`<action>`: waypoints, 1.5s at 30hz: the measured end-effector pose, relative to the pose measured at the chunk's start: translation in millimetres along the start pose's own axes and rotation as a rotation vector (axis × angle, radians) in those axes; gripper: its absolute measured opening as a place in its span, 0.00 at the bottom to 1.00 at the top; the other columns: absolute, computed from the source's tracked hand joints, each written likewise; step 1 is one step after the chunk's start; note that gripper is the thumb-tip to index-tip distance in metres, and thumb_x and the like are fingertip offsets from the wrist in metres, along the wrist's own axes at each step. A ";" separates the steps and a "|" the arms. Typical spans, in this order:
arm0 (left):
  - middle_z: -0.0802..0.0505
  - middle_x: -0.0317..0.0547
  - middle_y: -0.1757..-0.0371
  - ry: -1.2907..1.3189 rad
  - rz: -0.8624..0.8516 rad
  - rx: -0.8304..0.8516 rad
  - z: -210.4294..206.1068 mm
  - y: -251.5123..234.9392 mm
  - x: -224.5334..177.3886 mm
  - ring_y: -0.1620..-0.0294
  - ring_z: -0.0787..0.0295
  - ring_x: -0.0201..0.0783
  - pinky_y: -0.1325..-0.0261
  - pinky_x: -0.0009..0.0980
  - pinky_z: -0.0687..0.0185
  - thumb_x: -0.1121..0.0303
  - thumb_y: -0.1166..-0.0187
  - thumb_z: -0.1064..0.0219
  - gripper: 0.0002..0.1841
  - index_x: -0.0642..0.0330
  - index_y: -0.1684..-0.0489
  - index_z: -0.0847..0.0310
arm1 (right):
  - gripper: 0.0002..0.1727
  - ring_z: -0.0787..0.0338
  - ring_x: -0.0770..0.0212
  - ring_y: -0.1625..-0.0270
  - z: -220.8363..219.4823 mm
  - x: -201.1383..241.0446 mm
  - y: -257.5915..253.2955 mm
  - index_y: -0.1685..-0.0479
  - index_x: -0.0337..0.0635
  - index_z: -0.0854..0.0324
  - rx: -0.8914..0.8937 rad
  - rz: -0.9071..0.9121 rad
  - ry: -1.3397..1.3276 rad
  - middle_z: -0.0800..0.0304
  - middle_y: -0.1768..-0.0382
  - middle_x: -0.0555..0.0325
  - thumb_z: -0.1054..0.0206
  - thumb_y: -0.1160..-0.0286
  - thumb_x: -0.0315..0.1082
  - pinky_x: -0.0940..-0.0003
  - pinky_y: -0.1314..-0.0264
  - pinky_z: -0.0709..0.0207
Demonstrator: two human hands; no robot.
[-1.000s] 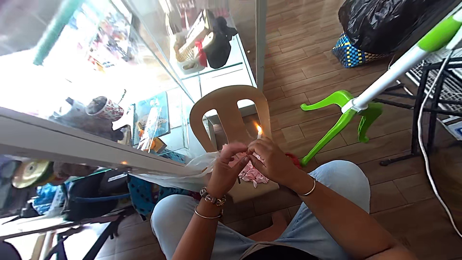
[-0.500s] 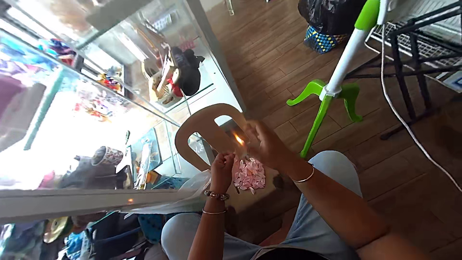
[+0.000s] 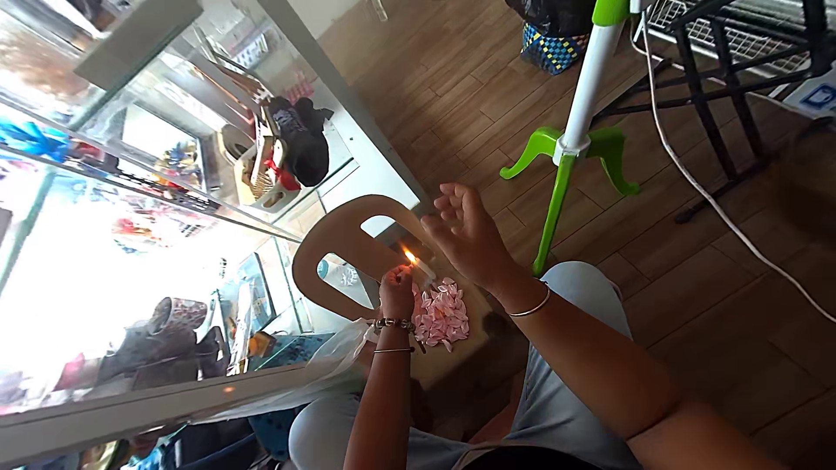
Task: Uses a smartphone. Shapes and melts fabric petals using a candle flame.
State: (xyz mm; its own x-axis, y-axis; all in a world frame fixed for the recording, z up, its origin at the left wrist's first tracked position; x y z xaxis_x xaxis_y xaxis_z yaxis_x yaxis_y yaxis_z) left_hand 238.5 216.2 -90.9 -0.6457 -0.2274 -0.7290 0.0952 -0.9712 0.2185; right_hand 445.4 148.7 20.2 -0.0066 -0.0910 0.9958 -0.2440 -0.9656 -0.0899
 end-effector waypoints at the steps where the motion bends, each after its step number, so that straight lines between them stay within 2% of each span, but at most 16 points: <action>1: 0.11 0.55 0.55 -0.021 0.000 -0.004 0.1 -0.6 -2.6 0.57 0.17 0.42 0.48 0.43 0.21 0.66 0.10 0.41 0.14 0.68 0.41 0.17 | 0.34 0.15 0.49 0.36 0.6 0.3 0.0 0.13 0.50 0.42 0.001 -0.004 -0.002 0.23 0.26 0.48 0.37 0.15 0.47 0.52 0.47 0.17; 6: 0.11 0.53 0.58 -0.047 -0.006 -0.024 -0.4 -4.7 -9.6 0.63 0.19 0.39 0.52 0.40 0.22 0.67 0.09 0.42 0.14 0.69 0.42 0.17 | 0.34 0.15 0.50 0.37 1.8 0.7 0.6 0.13 0.51 0.42 0.008 -0.003 -0.014 0.22 0.27 0.49 0.37 0.16 0.48 0.52 0.47 0.17; 9: 0.12 0.52 0.58 0.025 0.038 -0.039 -3.7 -8.0 -7.8 0.63 0.19 0.38 0.53 0.38 0.21 0.66 0.09 0.42 0.15 0.69 0.39 0.19 | 0.33 0.16 0.50 0.34 -0.1 -1.7 -6.3 0.15 0.45 0.40 -0.001 0.021 -0.018 0.22 0.28 0.47 0.35 0.16 0.45 0.52 0.42 0.18; 11: 0.12 0.54 0.54 0.117 0.088 -0.045 -6.6 -8.6 -6.8 0.59 0.17 0.40 0.49 0.40 0.20 0.66 0.08 0.43 0.15 0.69 0.38 0.20 | 0.33 0.16 0.49 0.34 0.1 -2.2 -6.9 0.15 0.45 0.39 -0.004 0.025 -0.019 0.22 0.27 0.46 0.35 0.16 0.45 0.51 0.43 0.18; 14: 0.12 0.59 0.44 0.262 0.153 -0.052 -10.6 -6.0 -7.7 0.47 0.15 0.44 0.39 0.43 0.19 0.65 0.07 0.44 0.16 0.69 0.35 0.21 | 0.34 0.16 0.48 0.36 2.7 0.9 0.6 0.13 0.49 0.41 0.007 0.003 -0.014 0.22 0.27 0.48 0.36 0.16 0.48 0.51 0.48 0.18; 18: 0.13 0.54 0.47 0.375 0.174 -0.049 -15.0 -3.3 -5.3 0.50 0.16 0.39 0.43 0.38 0.19 0.66 0.09 0.42 0.14 0.68 0.37 0.20 | 0.34 0.16 0.48 0.36 1.6 0.5 0.6 0.14 0.48 0.41 0.006 0.011 -0.001 0.21 0.28 0.47 0.37 0.16 0.48 0.52 0.48 0.18; 23: 0.11 0.57 0.45 0.224 0.138 -0.028 -15.6 -1.9 -2.1 0.45 0.14 0.44 0.38 0.44 0.19 0.65 0.09 0.41 0.16 0.68 0.37 0.19 | 0.34 0.16 0.48 0.37 0.7 1.2 0.5 0.14 0.47 0.41 0.002 0.019 0.011 0.21 0.28 0.46 0.35 0.16 0.47 0.52 0.49 0.18; 29: 0.11 0.54 0.52 0.123 0.105 -0.054 -13.1 -8.8 -2.3 0.58 0.15 0.40 0.47 0.40 0.19 0.64 0.09 0.40 0.15 0.68 0.38 0.19 | 0.34 0.16 0.48 0.36 0.3 2.5 2.8 0.14 0.48 0.41 0.014 0.015 0.024 0.22 0.27 0.47 0.36 0.15 0.47 0.52 0.49 0.18; 35: 0.11 0.52 0.57 0.075 0.086 -0.075 -13.2 -2.9 -7.4 0.62 0.17 0.38 0.52 0.38 0.20 0.65 0.10 0.39 0.14 0.68 0.40 0.18 | 0.34 0.16 0.47 0.36 -1.4 0.8 2.3 0.14 0.48 0.41 0.011 0.018 0.022 0.22 0.27 0.47 0.36 0.15 0.48 0.52 0.49 0.18; 39: 0.11 0.52 0.56 0.084 0.093 -0.078 -11.4 0.1 -5.2 0.62 0.17 0.38 0.52 0.37 0.21 0.68 0.10 0.40 0.13 0.68 0.39 0.18 | 0.34 0.15 0.48 0.37 -3.5 1.6 3.2 0.14 0.49 0.41 0.013 0.022 0.039 0.21 0.28 0.47 0.36 0.15 0.47 0.53 0.51 0.17; 41: 0.11 0.55 0.52 0.118 0.116 -0.068 -7.6 0.7 -5.7 0.56 0.15 0.41 0.47 0.40 0.19 0.67 0.09 0.41 0.14 0.68 0.38 0.19 | 0.34 0.15 0.48 0.37 -5.6 1.2 3.3 0.14 0.49 0.41 0.017 0.022 0.040 0.21 0.28 0.47 0.36 0.15 0.47 0.52 0.50 0.18; 43: 0.11 0.53 0.51 0.162 0.126 -0.062 0.5 5.4 -9.6 0.54 0.15 0.40 0.46 0.39 0.19 0.66 0.09 0.41 0.14 0.67 0.39 0.19 | 0.34 0.15 0.47 0.37 -7.6 1.2 3.8 0.13 0.50 0.42 0.032 0.010 0.057 0.22 0.27 0.48 0.36 0.15 0.48 0.52 0.50 0.18; 45: 0.11 0.50 0.52 0.164 0.071 -0.042 13.3 13.5 -12.6 0.54 0.15 0.36 0.46 0.36 0.19 0.65 0.10 0.40 0.13 0.66 0.41 0.18 | 0.32 0.14 0.50 0.43 -11.9 -1.3 2.2 0.15 0.49 0.40 0.049 0.038 0.078 0.21 0.29 0.48 0.36 0.15 0.46 0.55 0.55 0.18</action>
State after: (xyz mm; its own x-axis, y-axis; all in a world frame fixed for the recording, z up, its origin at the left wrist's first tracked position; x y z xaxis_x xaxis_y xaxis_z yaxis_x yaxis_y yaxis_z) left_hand 237.8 206.9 -70.1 -0.5046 -0.3009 -0.8092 0.1698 -0.9536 0.2488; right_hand 433.3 149.6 18.9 -0.0910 -0.1102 0.9897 -0.1949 -0.9727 -0.1262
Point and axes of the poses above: each hand's wrist, its own y-axis away from the middle knuckle, its own z-axis out of the back of the hand, x = y × z, the point moved 3 cm from there along -y, towards the middle knuckle
